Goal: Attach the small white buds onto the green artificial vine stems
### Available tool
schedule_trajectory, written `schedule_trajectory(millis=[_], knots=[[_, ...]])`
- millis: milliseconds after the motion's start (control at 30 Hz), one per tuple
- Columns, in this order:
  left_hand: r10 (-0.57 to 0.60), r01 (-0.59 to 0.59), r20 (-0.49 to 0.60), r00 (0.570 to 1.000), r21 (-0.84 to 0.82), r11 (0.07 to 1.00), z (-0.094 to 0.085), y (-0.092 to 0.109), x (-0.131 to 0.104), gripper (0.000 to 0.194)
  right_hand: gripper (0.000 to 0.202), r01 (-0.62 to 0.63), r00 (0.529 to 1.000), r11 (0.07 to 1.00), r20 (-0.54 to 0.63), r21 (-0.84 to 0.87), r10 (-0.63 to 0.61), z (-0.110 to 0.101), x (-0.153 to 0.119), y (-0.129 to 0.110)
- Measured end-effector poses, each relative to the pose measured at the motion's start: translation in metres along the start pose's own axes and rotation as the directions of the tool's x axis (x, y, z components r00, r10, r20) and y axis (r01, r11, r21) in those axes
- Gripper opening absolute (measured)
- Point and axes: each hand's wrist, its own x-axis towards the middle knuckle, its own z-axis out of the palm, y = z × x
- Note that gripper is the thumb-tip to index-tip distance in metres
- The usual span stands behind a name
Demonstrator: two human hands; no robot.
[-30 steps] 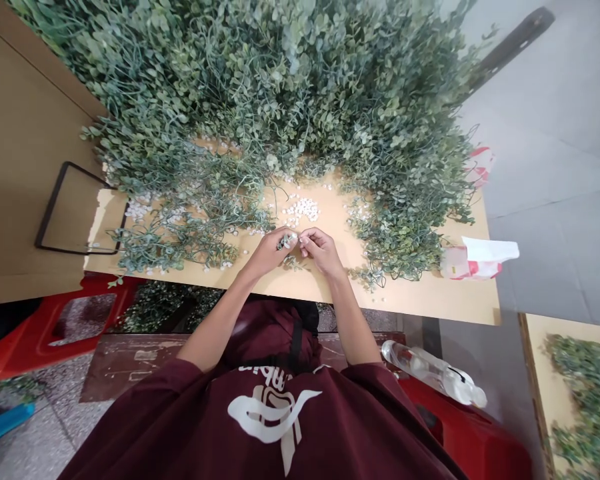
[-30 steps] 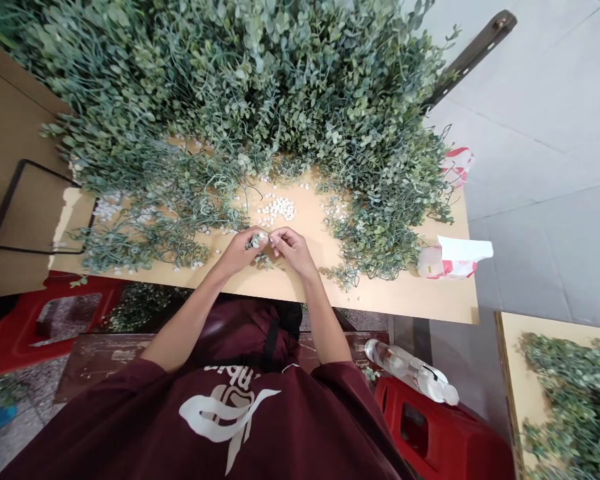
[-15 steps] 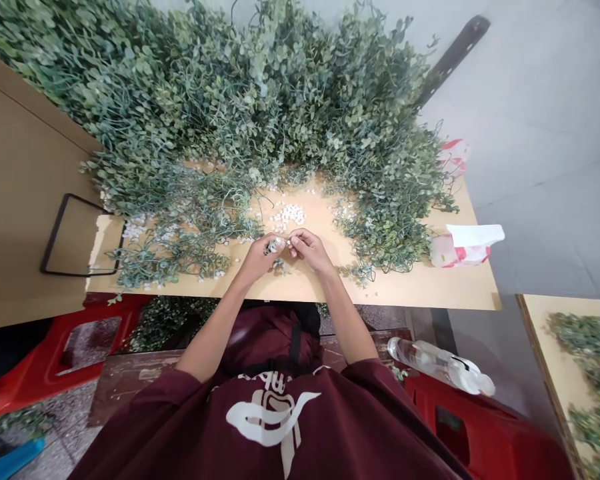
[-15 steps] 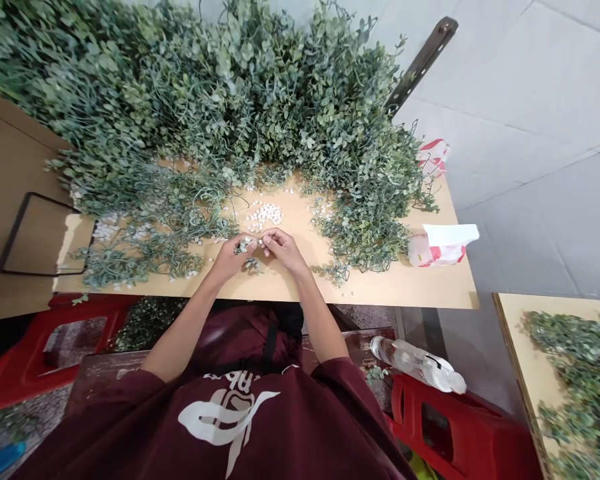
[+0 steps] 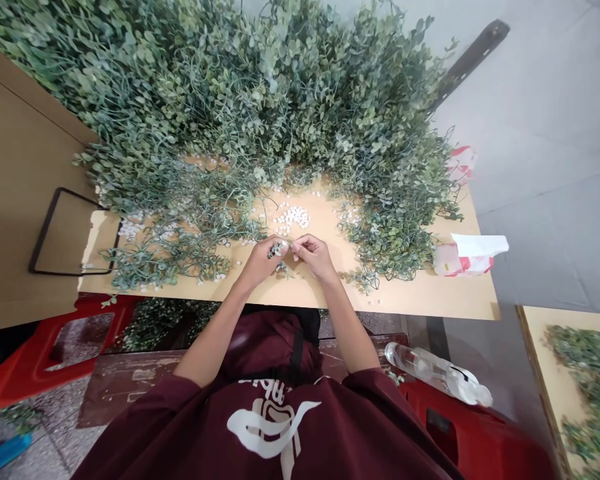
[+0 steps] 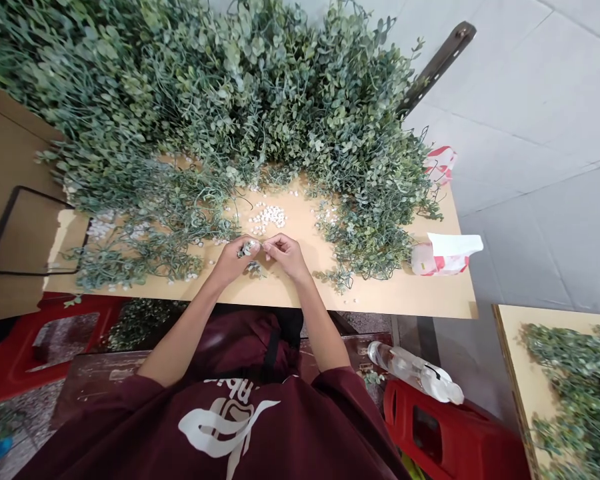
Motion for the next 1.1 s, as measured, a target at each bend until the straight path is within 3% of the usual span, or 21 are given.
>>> schedule_trajectory(millis=[633,833,967,1100], knots=[[-0.001,0.000,0.012,1.000,0.043,0.999,-0.001,-0.003,-0.001,0.025,0.030,0.043,0.996,0.995,-0.070,-0.093,-0.050,0.013,-0.006,-0.005],[-0.059,0.065,-0.131,0.990,0.045,0.997,0.001,-0.001,-0.007,0.021,0.029,0.007,0.999,0.993,0.035,-0.121,-0.003,0.008,0.003,-0.010],[-0.072,0.080,-0.147,0.987,0.049,0.996,-0.004,0.004,-0.011,0.033,0.019,0.016,1.000,0.940,-0.010,-0.341,-0.020,0.008,0.016,-0.019],[-0.090,0.097,-0.052,0.995,0.158,0.983,-0.015,0.013,-0.016,0.059,0.011,-0.026,0.999,0.746,-0.043,-0.665,-0.003,0.014,0.030,-0.029]])
